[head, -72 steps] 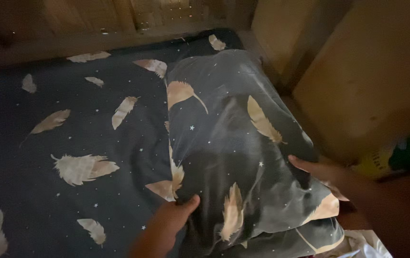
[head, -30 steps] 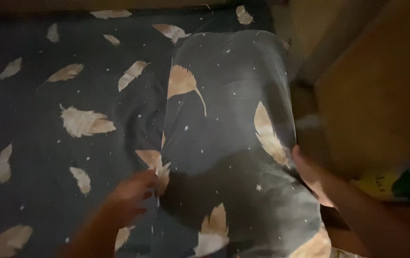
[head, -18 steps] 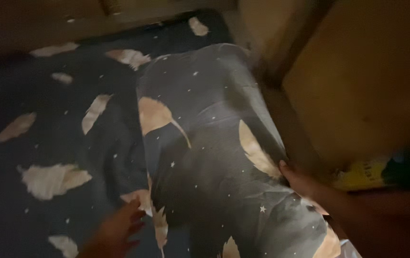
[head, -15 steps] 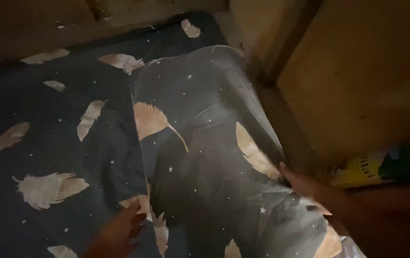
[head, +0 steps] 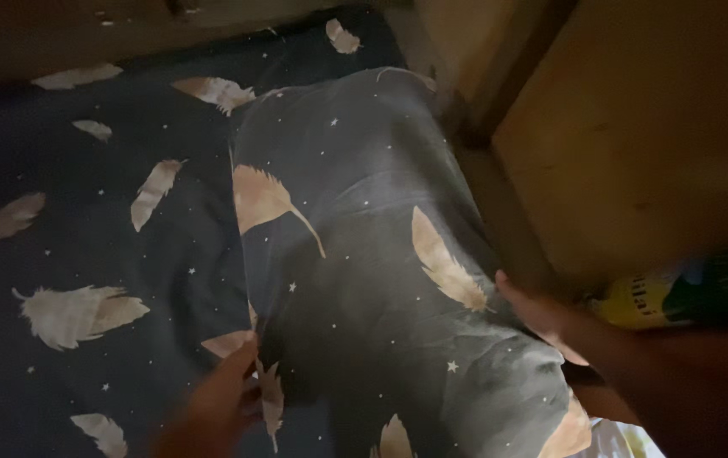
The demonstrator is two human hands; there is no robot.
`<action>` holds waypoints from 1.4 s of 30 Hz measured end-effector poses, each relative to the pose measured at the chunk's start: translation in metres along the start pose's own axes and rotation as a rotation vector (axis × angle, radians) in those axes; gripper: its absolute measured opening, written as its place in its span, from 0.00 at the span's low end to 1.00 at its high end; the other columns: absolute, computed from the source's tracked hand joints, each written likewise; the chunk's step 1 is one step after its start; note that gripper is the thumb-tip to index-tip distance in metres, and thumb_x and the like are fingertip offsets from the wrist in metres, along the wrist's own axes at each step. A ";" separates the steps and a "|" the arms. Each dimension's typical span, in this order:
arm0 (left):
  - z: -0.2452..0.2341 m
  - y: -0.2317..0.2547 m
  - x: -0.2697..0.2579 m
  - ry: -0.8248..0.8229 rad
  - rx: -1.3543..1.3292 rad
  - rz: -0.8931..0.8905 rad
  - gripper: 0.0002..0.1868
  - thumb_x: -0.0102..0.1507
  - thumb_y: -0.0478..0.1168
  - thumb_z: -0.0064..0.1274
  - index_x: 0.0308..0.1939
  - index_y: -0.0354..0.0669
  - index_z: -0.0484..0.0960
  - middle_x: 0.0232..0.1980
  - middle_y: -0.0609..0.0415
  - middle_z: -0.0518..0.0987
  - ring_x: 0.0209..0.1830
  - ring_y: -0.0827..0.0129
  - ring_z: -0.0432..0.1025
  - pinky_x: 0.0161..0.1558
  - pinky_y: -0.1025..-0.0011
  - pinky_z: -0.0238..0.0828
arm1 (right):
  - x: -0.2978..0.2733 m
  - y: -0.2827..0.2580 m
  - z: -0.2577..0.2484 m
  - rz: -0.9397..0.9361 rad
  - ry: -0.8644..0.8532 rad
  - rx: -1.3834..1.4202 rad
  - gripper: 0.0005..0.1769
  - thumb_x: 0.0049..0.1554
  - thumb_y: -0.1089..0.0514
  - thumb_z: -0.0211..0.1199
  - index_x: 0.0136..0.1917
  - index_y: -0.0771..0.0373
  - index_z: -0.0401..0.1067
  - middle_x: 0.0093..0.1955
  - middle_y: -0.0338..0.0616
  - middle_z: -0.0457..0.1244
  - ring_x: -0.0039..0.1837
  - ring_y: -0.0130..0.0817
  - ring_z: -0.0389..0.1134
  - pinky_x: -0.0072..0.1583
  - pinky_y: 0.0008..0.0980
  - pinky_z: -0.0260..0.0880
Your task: The person folds a dark feather-patterned duvet cover and places a light blue pillow inside it on a bed. They then smooth and adjust the duvet cover over the pillow to complete the bed-making process.
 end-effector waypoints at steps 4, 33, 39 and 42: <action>0.001 0.002 0.023 -0.137 0.383 0.258 0.30 0.67 0.58 0.46 0.70 0.50 0.72 0.67 0.44 0.74 0.62 0.47 0.72 0.58 0.52 0.74 | 0.002 -0.005 -0.010 -0.286 0.106 -0.005 0.55 0.53 0.21 0.43 0.84 0.47 0.38 0.87 0.41 0.39 0.85 0.41 0.41 0.80 0.51 0.45; 0.038 -0.005 0.019 -0.102 -0.081 0.169 0.56 0.61 0.74 0.42 0.78 0.35 0.51 0.79 0.36 0.60 0.79 0.50 0.57 0.75 0.56 0.51 | 0.028 -0.022 0.013 0.075 -0.135 0.071 0.70 0.40 0.10 0.39 0.85 0.45 0.32 0.88 0.50 0.28 0.88 0.48 0.28 0.79 0.69 0.33; 0.063 0.004 0.006 0.021 0.072 -0.124 0.55 0.61 0.75 0.38 0.81 0.42 0.52 0.80 0.32 0.58 0.79 0.40 0.55 0.76 0.44 0.50 | 0.044 -0.025 0.015 0.150 -0.065 0.099 0.72 0.40 0.07 0.35 0.86 0.47 0.30 0.88 0.50 0.32 0.88 0.48 0.33 0.80 0.66 0.39; 0.069 0.006 0.009 0.014 0.070 -0.110 0.57 0.60 0.76 0.40 0.80 0.39 0.52 0.81 0.34 0.58 0.80 0.44 0.53 0.76 0.48 0.48 | 0.053 -0.029 0.016 0.074 -0.074 0.144 0.74 0.38 0.07 0.38 0.85 0.49 0.29 0.88 0.51 0.34 0.87 0.49 0.34 0.80 0.62 0.41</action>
Point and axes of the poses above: each hand's wrist, its own x-axis towards the middle knuckle, its own z-axis out of the palm, y = z × x, the point moved 8 cm from there along x, towards the middle knuckle
